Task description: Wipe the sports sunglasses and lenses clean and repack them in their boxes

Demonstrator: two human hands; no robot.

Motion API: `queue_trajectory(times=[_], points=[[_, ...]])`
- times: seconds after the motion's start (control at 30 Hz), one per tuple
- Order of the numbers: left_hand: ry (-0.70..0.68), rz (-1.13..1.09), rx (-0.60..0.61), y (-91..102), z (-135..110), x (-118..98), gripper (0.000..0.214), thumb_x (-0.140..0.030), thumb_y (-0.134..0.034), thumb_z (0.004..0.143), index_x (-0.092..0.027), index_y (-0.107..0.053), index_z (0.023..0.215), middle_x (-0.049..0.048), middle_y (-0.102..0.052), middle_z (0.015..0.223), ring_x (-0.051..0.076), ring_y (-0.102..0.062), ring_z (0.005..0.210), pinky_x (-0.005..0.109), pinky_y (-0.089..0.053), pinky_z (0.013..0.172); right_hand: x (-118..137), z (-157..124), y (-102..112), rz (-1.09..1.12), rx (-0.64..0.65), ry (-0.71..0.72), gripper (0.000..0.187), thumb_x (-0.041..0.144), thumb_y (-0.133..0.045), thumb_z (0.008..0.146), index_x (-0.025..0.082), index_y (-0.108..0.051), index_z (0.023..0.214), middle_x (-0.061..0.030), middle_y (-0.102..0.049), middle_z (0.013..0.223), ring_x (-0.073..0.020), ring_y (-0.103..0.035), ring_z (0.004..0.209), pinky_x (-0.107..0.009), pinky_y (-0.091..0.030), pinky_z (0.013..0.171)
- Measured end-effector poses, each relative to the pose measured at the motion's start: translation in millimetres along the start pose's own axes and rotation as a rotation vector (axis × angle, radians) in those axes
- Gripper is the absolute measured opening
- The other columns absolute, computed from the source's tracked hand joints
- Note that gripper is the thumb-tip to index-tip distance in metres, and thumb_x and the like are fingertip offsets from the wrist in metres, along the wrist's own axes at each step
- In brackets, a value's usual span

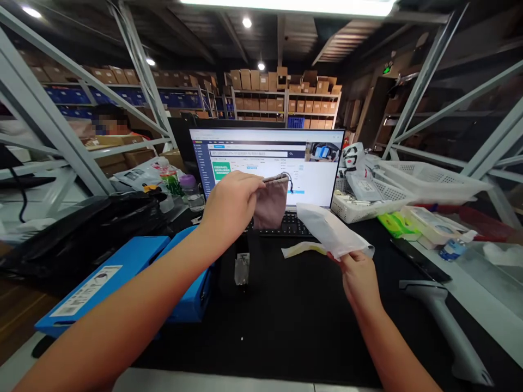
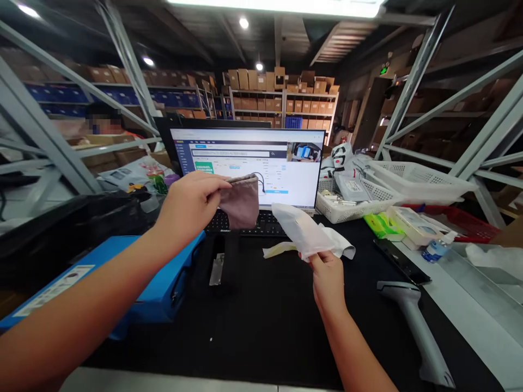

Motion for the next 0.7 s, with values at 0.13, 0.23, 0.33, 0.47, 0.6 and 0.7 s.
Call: queue_trajectory(times=[0.13, 0.23, 0.33, 0.47, 0.6, 0.7], points=[[-0.136, -0.074, 0.009, -5.6, -38.5, 2.8, 0.034, -0.006, -0.046, 0.089, -0.017, -0.075, 0.102, 0.0068, -0.076, 0.113, 0.022, -0.067, 0.104, 0.04, -0.055, 0.094, 4.8, -3.0, 1.1, 0.034, -0.01, -0.007, 0.021, 0.029, -0.085, 0.061, 0.016, -0.079, 0.076, -0.0063, -0.076, 0.073, -0.0283, -0.071, 0.082, -0.044, -0.058, 0.081], [0.011, -0.131, 0.235, -27.8, -79.6, 4.8, 0.046, 0.001, -0.045, 0.08, -0.021, -0.076, 0.106, 0.0047, -0.075, 0.116, 0.022, -0.066, 0.109, 0.04, -0.058, 0.093, 7.7, -9.0, 1.6, 0.012, 0.013, -0.005, 0.017, 0.026, -0.083, 0.064, 0.016, -0.079, 0.078, -0.0058, -0.075, 0.07, -0.0285, -0.072, 0.08, -0.044, -0.059, 0.08], [0.179, -0.22, 0.329, -47.9, -107.6, 6.8, 0.057, 0.006, -0.045, 0.07, -0.023, -0.076, 0.107, 0.0033, -0.075, 0.115, 0.022, -0.067, 0.111, 0.041, -0.058, 0.098, 11.9, -17.2, 1.2, -0.021, 0.099, -0.032, 0.012, 0.025, -0.08, 0.067, 0.018, -0.079, 0.076, -0.005, -0.075, 0.071, -0.0262, -0.071, 0.077, -0.042, -0.059, 0.079], [0.251, -0.285, 0.272, -59.3, -118.2, 7.5, 0.06, 0.005, -0.048, 0.068, -0.022, -0.073, 0.115, 0.0042, -0.073, 0.121, 0.024, -0.065, 0.116, 0.044, -0.056, 0.102, 19.4, -30.5, -5.2, -0.057, 0.384, -0.134, 0.01, 0.027, -0.082, 0.063, 0.019, -0.077, 0.067, -0.0046, -0.073, 0.066, -0.0222, -0.066, 0.065, -0.035, -0.058, 0.065], [0.287, -0.331, 0.166, -59.8, -117.7, 5.6, 0.06, 0.003, -0.051, 0.069, -0.021, -0.069, 0.121, 0.0062, -0.07, 0.128, 0.025, -0.062, 0.123, 0.047, -0.052, 0.107, 18.9, -47.4, -21.4, -0.154, 0.48, -0.069, 0.01, 0.027, -0.082, 0.062, 0.02, -0.08, 0.07, -0.006, -0.077, 0.074, -0.0262, -0.07, 0.071, -0.04, -0.059, 0.076], [0.306, -0.427, 0.074, -59.6, -118.9, 1.2, 0.066, 0.004, -0.049, 0.067, -0.02, -0.066, 0.125, 0.0072, -0.066, 0.133, 0.024, -0.058, 0.128, 0.046, -0.05, 0.11, 8.6, -58.9, -31.7, -0.224, 0.432, 0.05, 0.013, 0.029, -0.074, 0.07, 0.022, -0.081, 0.077, -0.0071, -0.079, 0.084, -0.0303, -0.073, 0.084, -0.045, -0.058, 0.085]])
Point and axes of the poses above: each hand's wrist, its own z-axis towards the middle knuckle, its own y-axis out of the back of the hand, x = y × z, the point moved 1 cm from there along z, towards the middle knuckle
